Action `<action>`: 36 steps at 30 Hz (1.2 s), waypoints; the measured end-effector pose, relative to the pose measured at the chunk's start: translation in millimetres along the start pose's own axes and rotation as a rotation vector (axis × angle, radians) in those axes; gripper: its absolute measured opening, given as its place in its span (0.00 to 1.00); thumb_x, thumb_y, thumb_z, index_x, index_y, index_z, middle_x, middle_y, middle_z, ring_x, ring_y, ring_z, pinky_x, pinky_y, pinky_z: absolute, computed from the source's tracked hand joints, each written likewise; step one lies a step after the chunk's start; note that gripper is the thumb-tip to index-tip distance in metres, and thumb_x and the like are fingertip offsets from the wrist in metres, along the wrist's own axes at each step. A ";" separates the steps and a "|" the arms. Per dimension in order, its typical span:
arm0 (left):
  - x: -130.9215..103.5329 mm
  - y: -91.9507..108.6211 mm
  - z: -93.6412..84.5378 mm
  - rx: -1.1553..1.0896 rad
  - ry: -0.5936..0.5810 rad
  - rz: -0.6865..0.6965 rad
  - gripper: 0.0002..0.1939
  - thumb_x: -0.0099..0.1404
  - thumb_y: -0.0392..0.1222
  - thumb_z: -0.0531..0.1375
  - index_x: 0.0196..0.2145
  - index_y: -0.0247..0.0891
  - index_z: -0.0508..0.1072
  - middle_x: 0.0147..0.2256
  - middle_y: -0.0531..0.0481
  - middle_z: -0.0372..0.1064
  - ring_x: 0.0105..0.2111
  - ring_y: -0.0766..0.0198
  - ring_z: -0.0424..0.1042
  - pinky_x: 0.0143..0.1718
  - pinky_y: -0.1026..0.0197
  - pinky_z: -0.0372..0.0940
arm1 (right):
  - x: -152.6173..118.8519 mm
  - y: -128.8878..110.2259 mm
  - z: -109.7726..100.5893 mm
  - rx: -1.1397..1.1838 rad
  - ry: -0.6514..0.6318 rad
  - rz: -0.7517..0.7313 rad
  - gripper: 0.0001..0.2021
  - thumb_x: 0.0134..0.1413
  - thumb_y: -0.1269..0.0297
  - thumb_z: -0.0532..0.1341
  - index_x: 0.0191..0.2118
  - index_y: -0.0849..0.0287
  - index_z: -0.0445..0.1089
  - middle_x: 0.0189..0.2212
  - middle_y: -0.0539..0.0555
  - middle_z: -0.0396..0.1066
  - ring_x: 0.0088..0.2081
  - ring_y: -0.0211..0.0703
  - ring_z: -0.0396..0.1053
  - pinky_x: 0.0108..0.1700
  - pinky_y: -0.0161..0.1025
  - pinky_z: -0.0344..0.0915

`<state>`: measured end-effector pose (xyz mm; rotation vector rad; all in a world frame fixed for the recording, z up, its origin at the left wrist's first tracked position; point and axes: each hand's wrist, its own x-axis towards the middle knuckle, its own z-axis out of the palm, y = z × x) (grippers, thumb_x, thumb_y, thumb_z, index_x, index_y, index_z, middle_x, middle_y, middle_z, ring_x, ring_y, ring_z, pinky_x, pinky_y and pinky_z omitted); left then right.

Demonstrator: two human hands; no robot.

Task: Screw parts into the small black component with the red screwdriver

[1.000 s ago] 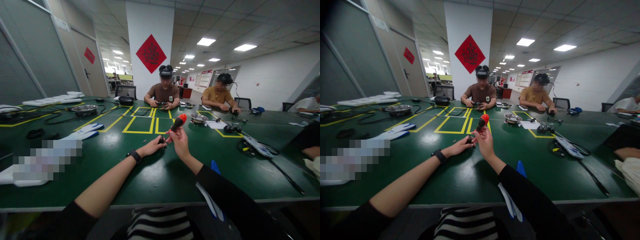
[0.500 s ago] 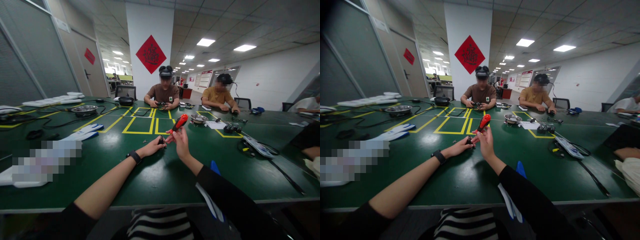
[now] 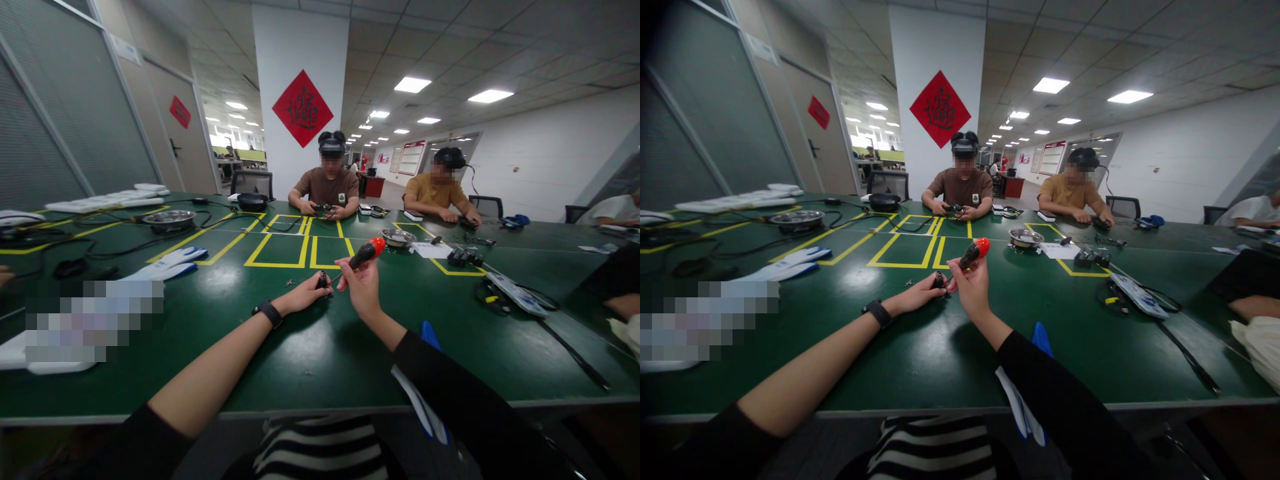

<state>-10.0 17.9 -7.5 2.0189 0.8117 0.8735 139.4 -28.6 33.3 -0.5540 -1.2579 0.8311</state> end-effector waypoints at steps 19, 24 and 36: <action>-0.9 -3.8 0.5 -0.002 0.017 -0.021 0.11 0.60 0.43 0.55 0.39 0.36 0.62 0.36 0.49 0.68 0.35 0.65 0.65 0.41 0.59 0.60 | 2.9 -20.9 6.4 0.020 0.127 -0.132 0.20 0.51 0.66 0.58 0.50 0.50 0.56 0.32 0.47 0.67 0.27 0.34 0.66 0.35 0.36 0.65; -0.5 -3.6 0.3 -0.010 -0.001 -0.009 0.10 0.60 0.41 0.55 0.39 0.36 0.61 0.35 0.49 0.68 0.34 0.66 0.65 0.40 0.60 0.59 | 0.8 -18.4 10.1 0.159 0.086 -0.100 0.20 0.51 0.69 0.55 0.50 0.49 0.57 0.31 0.46 0.62 0.29 0.33 0.65 0.37 0.35 0.65; 0.4 -9.3 -0.2 0.008 0.000 0.022 0.10 0.61 0.42 0.54 0.40 0.36 0.61 0.36 0.49 0.67 0.35 0.65 0.65 0.41 0.59 0.60 | 0.1 -27.0 15.0 0.009 0.021 -0.150 0.11 0.51 0.66 0.59 0.40 0.55 0.57 0.37 0.51 0.68 0.36 0.38 0.69 0.45 0.44 0.65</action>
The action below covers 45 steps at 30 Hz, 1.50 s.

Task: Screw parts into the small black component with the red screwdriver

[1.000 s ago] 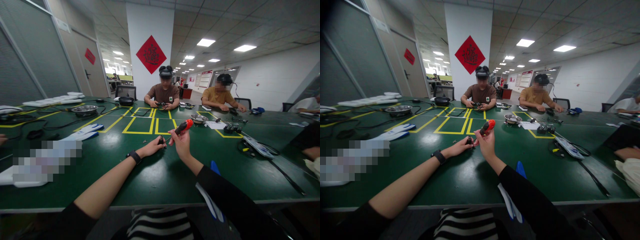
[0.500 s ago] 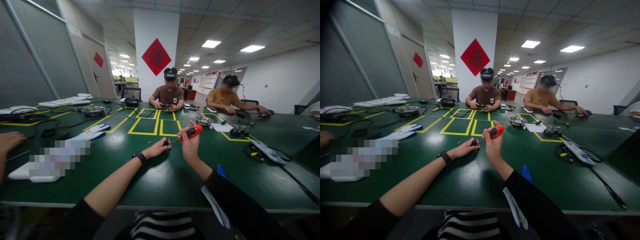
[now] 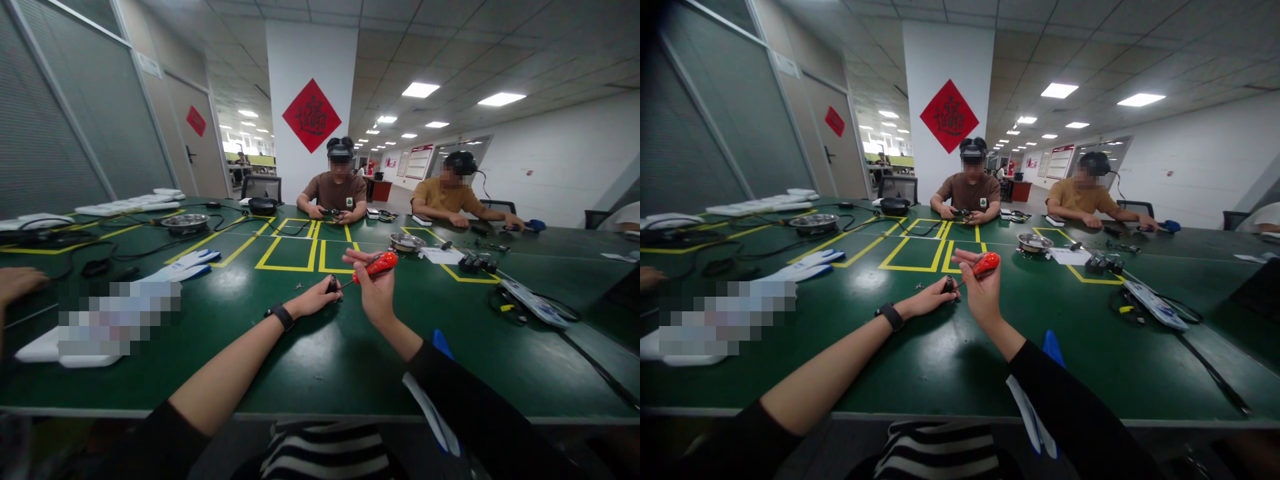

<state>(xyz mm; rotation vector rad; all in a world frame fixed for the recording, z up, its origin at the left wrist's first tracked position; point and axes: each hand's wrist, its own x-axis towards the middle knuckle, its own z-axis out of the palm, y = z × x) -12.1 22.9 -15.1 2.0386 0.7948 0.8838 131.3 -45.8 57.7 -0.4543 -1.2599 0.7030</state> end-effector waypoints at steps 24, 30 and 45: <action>0.1 1.0 0.5 0.012 -0.007 -0.022 0.12 0.61 0.45 0.55 0.40 0.36 0.61 0.36 0.50 0.67 0.34 0.65 0.65 0.41 0.59 0.60 | 1.0 14.9 -13.2 0.093 0.008 0.063 0.20 0.48 0.70 0.59 0.48 0.51 0.57 0.31 0.46 0.62 0.32 0.34 0.65 0.43 0.38 0.65; 1.1 -1.0 1.1 0.009 -0.007 -0.012 0.12 0.60 0.44 0.55 0.40 0.36 0.61 0.36 0.50 0.66 0.35 0.65 0.65 0.40 0.59 0.61 | -1.0 14.3 -11.1 -0.025 -0.123 0.043 0.20 0.53 0.67 0.55 0.53 0.52 0.57 0.47 0.53 0.62 0.41 0.39 0.66 0.47 0.42 0.64; 0.1 1.2 0.4 0.038 -0.006 -0.038 0.14 0.61 0.46 0.55 0.41 0.36 0.62 0.36 0.49 0.67 0.36 0.64 0.66 0.41 0.58 0.60 | 9.1 24.3 -31.3 -0.342 0.358 -0.066 0.17 0.56 0.54 0.51 0.33 0.62 0.69 0.27 0.51 0.66 0.28 0.34 0.62 0.33 0.34 0.60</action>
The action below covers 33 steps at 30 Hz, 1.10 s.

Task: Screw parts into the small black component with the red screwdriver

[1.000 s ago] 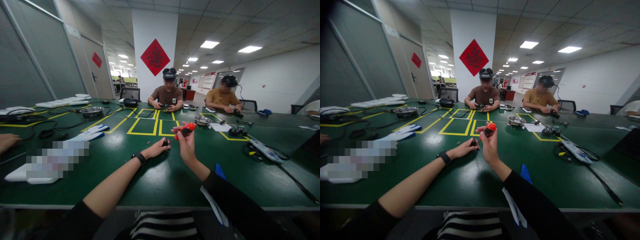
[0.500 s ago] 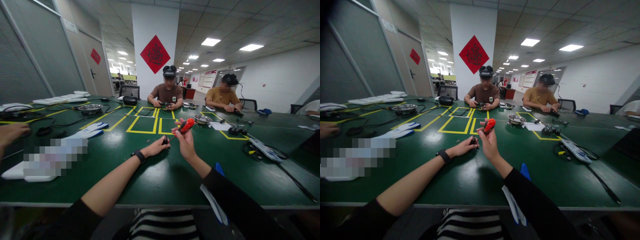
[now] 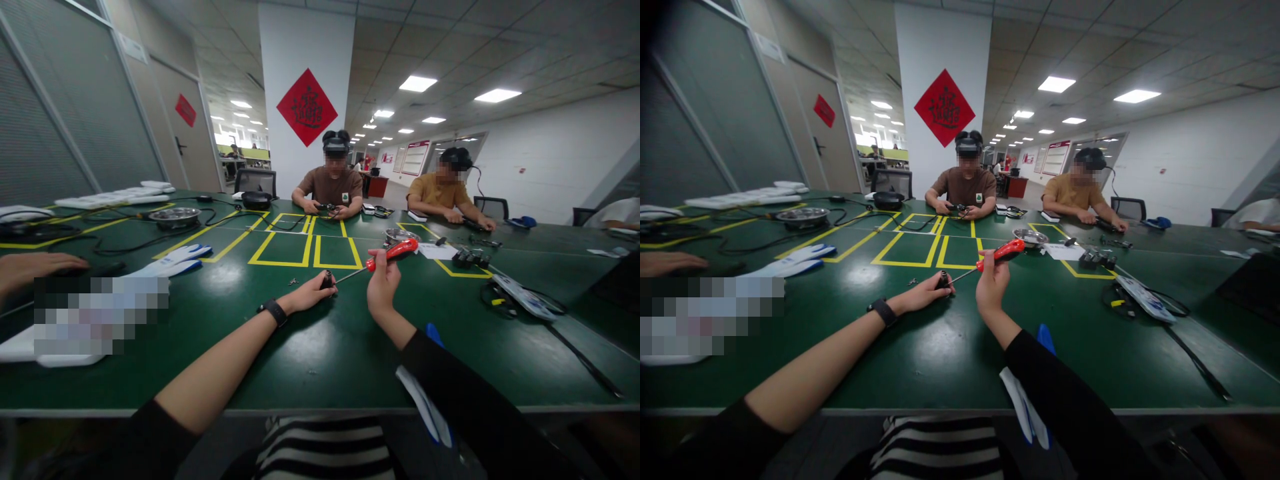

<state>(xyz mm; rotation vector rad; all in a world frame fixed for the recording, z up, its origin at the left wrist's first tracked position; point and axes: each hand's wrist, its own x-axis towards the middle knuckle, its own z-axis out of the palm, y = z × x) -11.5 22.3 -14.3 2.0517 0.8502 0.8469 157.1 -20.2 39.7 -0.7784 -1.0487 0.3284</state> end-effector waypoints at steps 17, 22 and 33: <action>-2.6 -2.9 -14.1 -0.330 -0.137 -0.055 0.38 0.46 0.36 0.66 0.54 0.37 0.57 0.47 0.40 0.67 0.46 0.59 0.68 0.49 0.52 0.60 | 10.5 24.0 -3.0 0.367 0.176 0.533 0.15 0.44 0.51 0.60 0.26 0.59 0.61 0.17 0.42 0.61 0.12 0.25 0.48 0.12 0.29 0.43; -3.5 -2.7 -10.4 -0.233 -0.078 -0.048 0.40 0.46 0.36 0.66 0.55 0.35 0.56 0.42 0.42 0.70 0.42 0.60 0.69 0.48 0.51 0.60 | 8.5 28.8 -2.2 0.459 0.110 0.644 0.11 0.39 0.60 0.64 0.30 0.59 0.66 0.20 0.44 0.68 0.12 0.24 0.50 0.13 0.27 0.48; -3.3 7.6 -36.1 -0.343 0.304 0.031 0.19 0.62 0.46 0.49 0.47 0.33 0.64 0.38 0.43 0.70 0.37 0.62 0.70 0.40 0.58 0.64 | 5.1 38.7 -4.9 0.329 -0.006 0.795 0.13 0.46 0.56 0.59 0.29 0.63 0.70 0.19 0.52 0.73 0.17 0.31 0.66 0.17 0.26 0.61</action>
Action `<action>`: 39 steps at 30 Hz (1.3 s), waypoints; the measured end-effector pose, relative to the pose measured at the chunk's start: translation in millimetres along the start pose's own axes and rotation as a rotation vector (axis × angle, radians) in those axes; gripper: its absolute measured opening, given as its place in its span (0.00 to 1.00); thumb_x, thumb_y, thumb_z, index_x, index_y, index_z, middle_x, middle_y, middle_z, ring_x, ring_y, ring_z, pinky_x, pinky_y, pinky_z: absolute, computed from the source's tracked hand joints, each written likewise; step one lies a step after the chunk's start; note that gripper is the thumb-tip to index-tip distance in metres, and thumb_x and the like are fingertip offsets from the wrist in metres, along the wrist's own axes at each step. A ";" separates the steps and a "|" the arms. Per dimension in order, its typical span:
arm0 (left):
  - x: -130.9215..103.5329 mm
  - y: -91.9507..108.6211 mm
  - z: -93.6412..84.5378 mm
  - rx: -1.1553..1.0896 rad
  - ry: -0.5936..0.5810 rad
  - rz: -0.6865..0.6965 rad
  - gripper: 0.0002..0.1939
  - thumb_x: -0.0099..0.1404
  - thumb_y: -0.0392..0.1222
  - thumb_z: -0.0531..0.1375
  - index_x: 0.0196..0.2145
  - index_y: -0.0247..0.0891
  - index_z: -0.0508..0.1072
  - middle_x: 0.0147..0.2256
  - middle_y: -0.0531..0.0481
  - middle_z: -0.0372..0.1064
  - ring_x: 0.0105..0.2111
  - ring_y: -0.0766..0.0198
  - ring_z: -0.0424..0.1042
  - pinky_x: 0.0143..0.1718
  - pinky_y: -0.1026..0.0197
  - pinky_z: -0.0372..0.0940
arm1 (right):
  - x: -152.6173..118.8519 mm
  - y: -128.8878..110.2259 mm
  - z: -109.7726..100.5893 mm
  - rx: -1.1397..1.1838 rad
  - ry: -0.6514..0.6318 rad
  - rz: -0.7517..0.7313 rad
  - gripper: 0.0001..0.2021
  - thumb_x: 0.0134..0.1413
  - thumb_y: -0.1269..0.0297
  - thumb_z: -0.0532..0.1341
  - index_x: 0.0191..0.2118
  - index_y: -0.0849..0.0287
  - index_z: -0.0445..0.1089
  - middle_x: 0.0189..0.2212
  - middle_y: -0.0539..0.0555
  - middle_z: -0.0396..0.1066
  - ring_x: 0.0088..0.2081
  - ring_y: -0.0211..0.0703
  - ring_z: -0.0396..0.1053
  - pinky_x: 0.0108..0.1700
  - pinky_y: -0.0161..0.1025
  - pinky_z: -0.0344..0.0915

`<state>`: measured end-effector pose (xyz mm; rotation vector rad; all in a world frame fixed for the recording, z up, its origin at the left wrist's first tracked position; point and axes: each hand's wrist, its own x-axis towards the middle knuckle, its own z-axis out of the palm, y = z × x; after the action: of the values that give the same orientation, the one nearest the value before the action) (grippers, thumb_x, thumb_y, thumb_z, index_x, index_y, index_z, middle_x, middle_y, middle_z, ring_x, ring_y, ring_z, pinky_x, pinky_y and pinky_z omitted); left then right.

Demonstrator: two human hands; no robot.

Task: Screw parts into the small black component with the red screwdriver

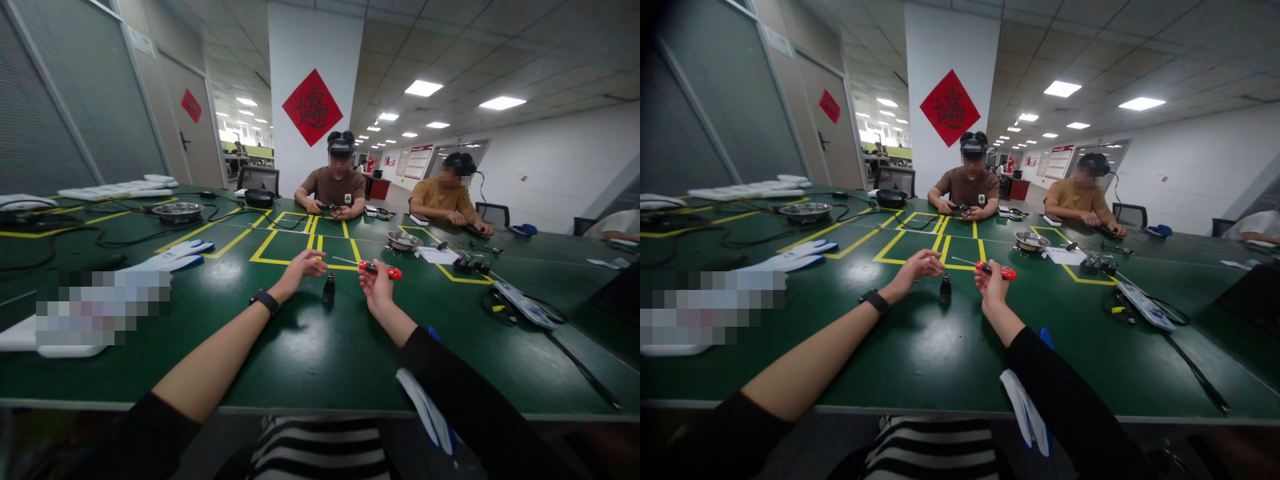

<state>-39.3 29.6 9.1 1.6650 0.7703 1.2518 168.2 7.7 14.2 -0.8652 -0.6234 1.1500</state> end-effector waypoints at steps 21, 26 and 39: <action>6.6 -54.5 -40.0 1.039 0.190 -0.201 0.07 0.58 0.42 0.57 0.35 0.41 0.71 0.39 0.47 0.67 0.43 0.58 0.64 0.44 0.58 0.59 | -5.6 14.6 4.2 -0.309 -0.254 0.064 0.10 0.43 0.63 0.64 0.27 0.66 0.71 0.19 0.55 0.73 0.16 0.32 0.67 0.17 0.25 0.63; 5.7 -52.7 -38.6 1.050 0.173 -0.199 0.07 0.58 0.42 0.56 0.36 0.41 0.70 0.40 0.47 0.66 0.44 0.57 0.63 0.44 0.56 0.59 | -6.6 15.1 4.6 -0.328 -0.296 0.070 0.11 0.42 0.62 0.65 0.29 0.67 0.71 0.21 0.57 0.74 0.19 0.34 0.70 0.18 0.26 0.66; 5.6 -52.1 -38.2 1.085 0.144 -0.205 0.08 0.60 0.42 0.54 0.36 0.41 0.71 0.41 0.46 0.66 0.45 0.55 0.63 0.46 0.54 0.59 | -5.4 17.9 3.1 -0.365 -0.316 0.033 0.13 0.44 0.59 0.64 0.31 0.66 0.72 0.23 0.57 0.75 0.21 0.34 0.70 0.19 0.25 0.65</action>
<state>-72.4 66.7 -32.4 2.2239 1.8759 0.8220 154.9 6.2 0.8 -1.0107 -1.1070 1.2348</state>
